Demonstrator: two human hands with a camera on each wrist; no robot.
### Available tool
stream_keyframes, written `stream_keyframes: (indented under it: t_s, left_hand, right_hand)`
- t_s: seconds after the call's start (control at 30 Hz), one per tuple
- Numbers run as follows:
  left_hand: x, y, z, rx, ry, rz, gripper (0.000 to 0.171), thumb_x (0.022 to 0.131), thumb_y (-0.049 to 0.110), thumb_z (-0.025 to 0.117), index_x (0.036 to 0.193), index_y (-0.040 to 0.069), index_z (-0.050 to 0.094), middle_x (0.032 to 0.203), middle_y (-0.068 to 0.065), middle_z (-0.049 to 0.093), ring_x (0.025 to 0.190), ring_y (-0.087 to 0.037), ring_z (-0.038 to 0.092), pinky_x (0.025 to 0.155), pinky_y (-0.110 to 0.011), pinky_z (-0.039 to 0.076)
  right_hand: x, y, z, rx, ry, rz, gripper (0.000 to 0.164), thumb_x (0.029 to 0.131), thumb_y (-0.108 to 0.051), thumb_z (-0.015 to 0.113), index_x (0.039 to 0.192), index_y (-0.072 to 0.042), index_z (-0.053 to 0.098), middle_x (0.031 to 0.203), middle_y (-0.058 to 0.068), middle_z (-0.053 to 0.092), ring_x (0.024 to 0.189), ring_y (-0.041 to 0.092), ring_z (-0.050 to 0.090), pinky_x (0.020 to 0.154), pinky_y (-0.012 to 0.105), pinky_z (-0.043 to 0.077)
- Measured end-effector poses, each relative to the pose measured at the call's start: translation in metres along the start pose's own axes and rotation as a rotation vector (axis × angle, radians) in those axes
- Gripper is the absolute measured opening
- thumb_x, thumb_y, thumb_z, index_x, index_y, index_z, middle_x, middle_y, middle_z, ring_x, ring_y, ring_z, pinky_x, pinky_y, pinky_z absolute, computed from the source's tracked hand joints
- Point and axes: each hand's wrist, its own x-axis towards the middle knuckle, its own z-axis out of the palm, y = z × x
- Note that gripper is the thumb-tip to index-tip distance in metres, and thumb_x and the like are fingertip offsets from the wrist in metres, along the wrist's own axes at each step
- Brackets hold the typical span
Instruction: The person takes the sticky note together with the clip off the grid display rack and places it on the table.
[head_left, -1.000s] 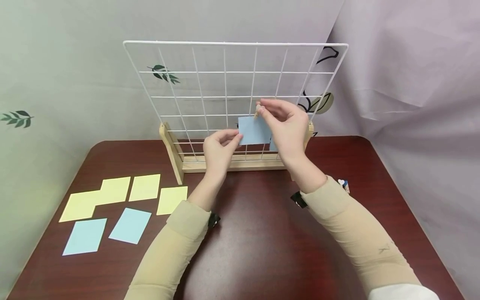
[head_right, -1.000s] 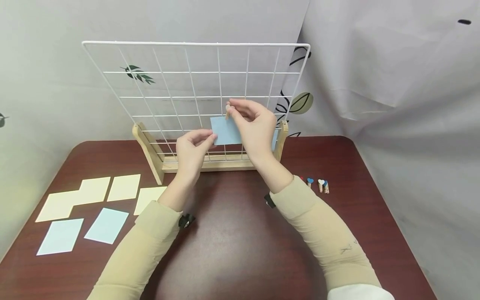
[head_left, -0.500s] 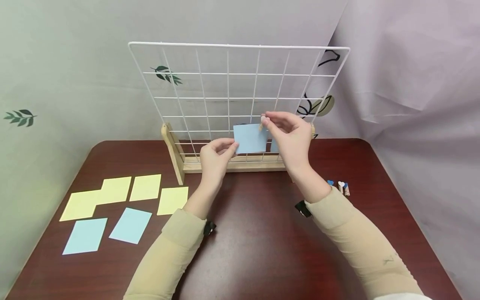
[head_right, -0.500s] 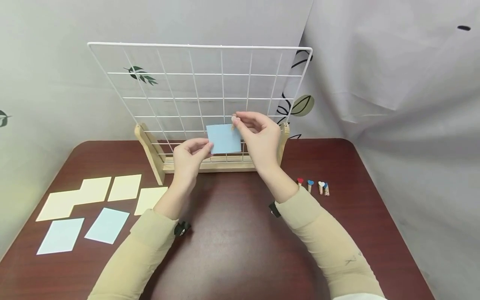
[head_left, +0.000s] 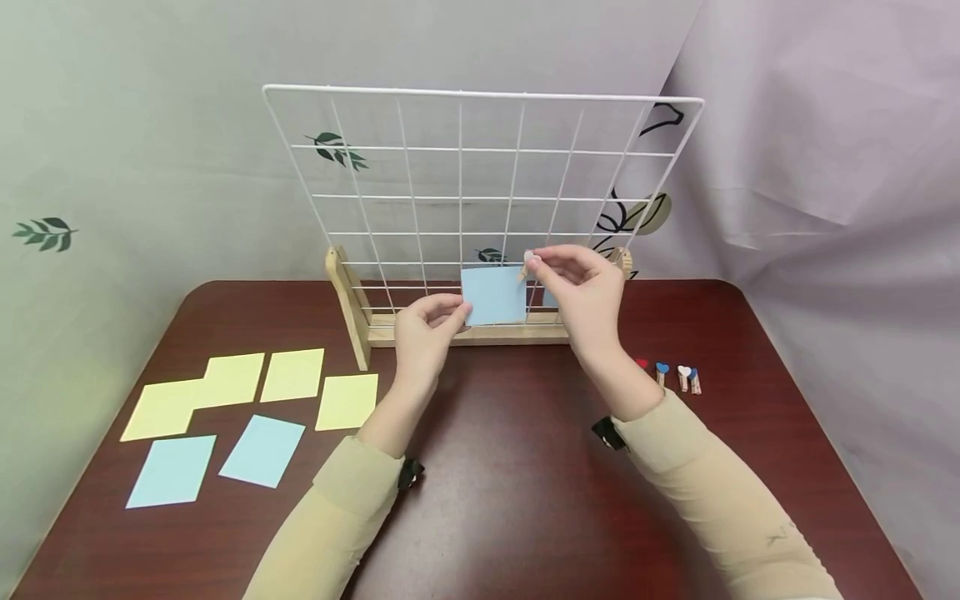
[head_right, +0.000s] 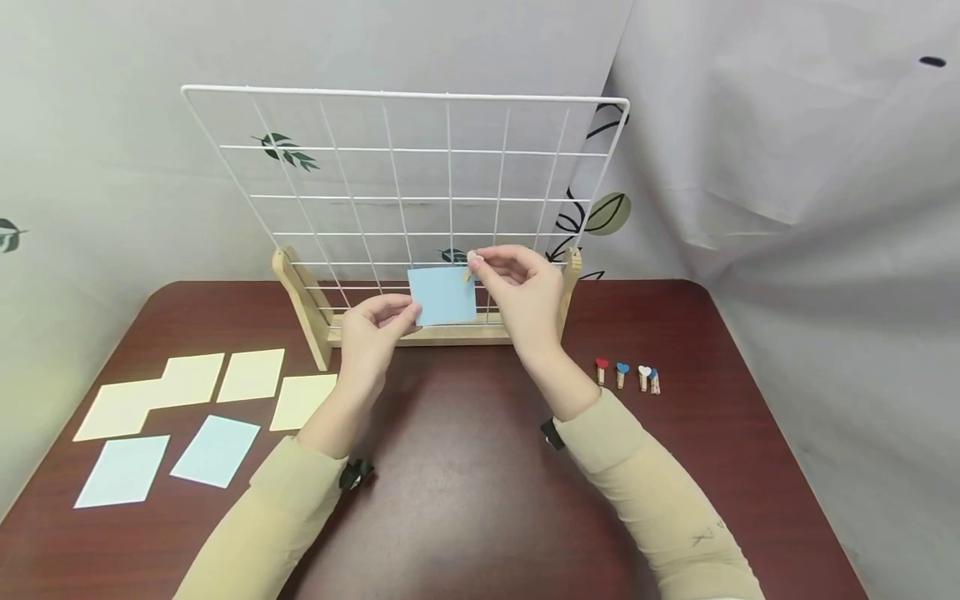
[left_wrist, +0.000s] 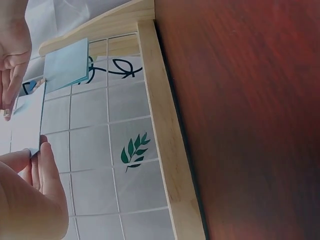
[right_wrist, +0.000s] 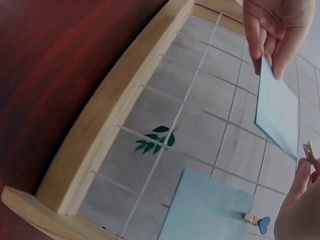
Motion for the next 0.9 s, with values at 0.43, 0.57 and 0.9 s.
stream_keyframes:
  t_s: [0.43,0.57,0.9]
  left_hand:
    - [-0.007,-0.007,-0.014,0.039,-0.013,-0.025,0.016,0.091,-0.006,0.077,0.105,-0.013,0.076,0.089,-0.006,0.08,0.067,0.002,0.071,0.072,-0.022,0.065]
    - [-0.009,-0.01,-0.02,0.026,-0.029,-0.051,0.018,0.092,-0.006,0.077,0.108,-0.013,0.075,0.091,-0.003,0.079,0.071,0.0,0.073,0.075,-0.027,0.067]
    - [-0.011,-0.014,-0.035,0.026,-0.035,-0.079,0.018,0.093,-0.009,0.074,0.109,-0.018,0.072,0.09,0.007,0.077,0.075,0.003,0.072,0.072,-0.02,0.065]
  right_hand:
    - [-0.012,0.014,-0.004,0.027,0.037,0.049,0.017,0.087,0.006,0.083,0.101,0.014,0.077,0.086,-0.012,0.081,0.077,0.002,0.076,0.076,0.021,0.065]
    - [-0.016,0.018,-0.006,0.055,0.052,0.057,0.018,0.088,0.007,0.082,0.102,0.017,0.076,0.087,-0.007,0.083,0.076,0.002,0.077,0.076,0.023,0.066]
    - [-0.025,0.03,-0.015,0.044,0.051,0.118,0.015,0.092,0.009,0.077,0.104,0.018,0.074,0.084,-0.011,0.082,0.073,0.004,0.078,0.075,0.027,0.067]
